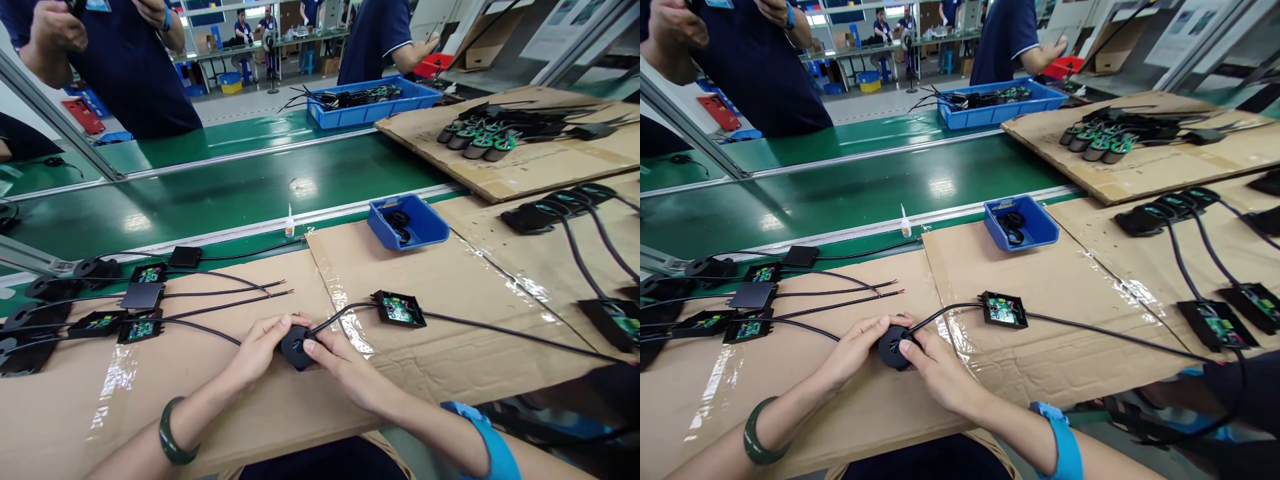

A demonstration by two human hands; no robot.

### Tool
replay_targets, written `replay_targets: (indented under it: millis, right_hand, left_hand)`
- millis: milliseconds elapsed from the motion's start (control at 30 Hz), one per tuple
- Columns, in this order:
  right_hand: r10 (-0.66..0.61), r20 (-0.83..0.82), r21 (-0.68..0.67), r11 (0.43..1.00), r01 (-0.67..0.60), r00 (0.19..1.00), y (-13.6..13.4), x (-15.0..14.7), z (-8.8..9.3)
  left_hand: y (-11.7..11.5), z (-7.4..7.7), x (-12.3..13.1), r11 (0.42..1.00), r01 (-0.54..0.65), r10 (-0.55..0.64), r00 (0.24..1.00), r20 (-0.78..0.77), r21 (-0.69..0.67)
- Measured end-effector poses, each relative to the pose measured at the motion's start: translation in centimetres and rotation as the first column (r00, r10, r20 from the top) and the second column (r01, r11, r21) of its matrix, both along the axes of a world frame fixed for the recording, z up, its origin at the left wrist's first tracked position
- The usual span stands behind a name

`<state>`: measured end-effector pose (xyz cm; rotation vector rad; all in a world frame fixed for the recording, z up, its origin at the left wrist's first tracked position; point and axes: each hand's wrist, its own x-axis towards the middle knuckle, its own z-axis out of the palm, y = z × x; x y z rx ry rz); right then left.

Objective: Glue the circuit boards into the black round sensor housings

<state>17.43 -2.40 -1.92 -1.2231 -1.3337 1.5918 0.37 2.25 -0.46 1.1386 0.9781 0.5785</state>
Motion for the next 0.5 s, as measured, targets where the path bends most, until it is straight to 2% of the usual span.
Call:
replay_targets:
  millis: [67, 133, 267, 400, 500]
  right_hand:
    - [0.007, -0.004, 0.011, 1.000, -0.007, 1.000, 0.0, 0.1, 0.0]
    - [0.006, -0.006, 0.002, 1.000, -0.006, 1.000, -0.1, 0.1, -0.1]
    - [0.021, 0.003, 0.008, 1.000, -0.021, 1.000, -0.1, 0.1, 0.1]
    - [0.030, 0.077, 0.110, 0.993, -0.039, 0.997, -0.1, 0.0, 0.8]
    - [0.016, 0.147, 0.150, 0.988, -0.038, 0.989, 0.2, 0.0, 1.0]
  left_hand:
    - [-0.1, 0.0, -0.2, 0.994, -0.041, 0.041, 0.999, -0.005, -0.104]
    - [-0.1, 0.2, -0.4, 0.991, -0.044, 0.045, 0.999, 0.004, -0.130]
    - [-0.4, 0.4, -0.4, 1.000, 0.019, -0.020, 1.000, 0.013, 0.013]
    - [-0.7, 0.1, -0.6, 0.981, 0.058, -0.031, 0.989, -0.145, 0.186]
    - [-0.6, -0.4, -0.9, 0.959, 0.102, -0.044, 0.975, -0.216, 0.265]
